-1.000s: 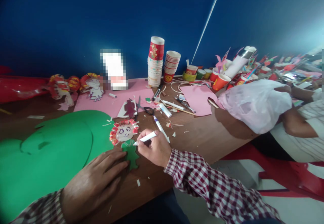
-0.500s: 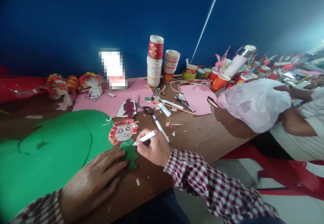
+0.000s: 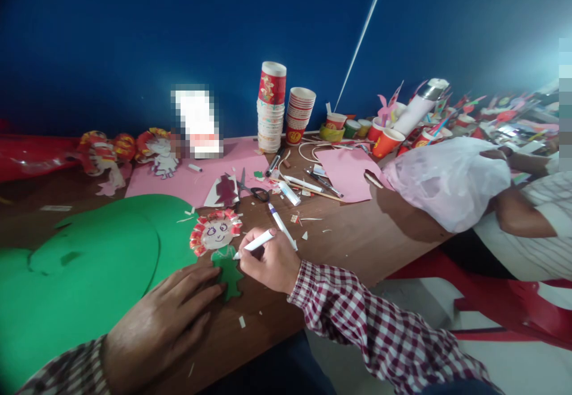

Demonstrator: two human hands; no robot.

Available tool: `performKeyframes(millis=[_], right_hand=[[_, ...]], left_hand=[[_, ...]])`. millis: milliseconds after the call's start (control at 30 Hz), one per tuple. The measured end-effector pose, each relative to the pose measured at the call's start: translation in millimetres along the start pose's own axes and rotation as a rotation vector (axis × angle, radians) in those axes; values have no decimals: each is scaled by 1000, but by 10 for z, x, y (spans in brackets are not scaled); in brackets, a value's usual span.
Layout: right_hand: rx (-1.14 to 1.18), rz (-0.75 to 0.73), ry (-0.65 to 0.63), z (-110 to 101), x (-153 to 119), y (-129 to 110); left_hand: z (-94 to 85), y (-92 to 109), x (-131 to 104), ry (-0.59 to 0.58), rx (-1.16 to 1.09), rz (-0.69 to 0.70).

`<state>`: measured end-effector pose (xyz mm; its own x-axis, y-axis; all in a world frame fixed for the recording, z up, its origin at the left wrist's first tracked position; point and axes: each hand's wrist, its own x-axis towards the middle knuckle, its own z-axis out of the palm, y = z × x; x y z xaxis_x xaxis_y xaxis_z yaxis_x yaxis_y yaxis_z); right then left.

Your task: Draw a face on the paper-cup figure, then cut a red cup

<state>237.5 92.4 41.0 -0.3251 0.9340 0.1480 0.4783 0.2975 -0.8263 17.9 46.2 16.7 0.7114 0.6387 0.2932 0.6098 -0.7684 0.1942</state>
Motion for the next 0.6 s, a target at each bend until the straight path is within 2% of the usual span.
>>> performKeyframes(millis=[600], right_hand=[[-9, -6, 5, 10, -9, 13]], left_hand=[[-3, 1, -1, -1, 9, 2]])
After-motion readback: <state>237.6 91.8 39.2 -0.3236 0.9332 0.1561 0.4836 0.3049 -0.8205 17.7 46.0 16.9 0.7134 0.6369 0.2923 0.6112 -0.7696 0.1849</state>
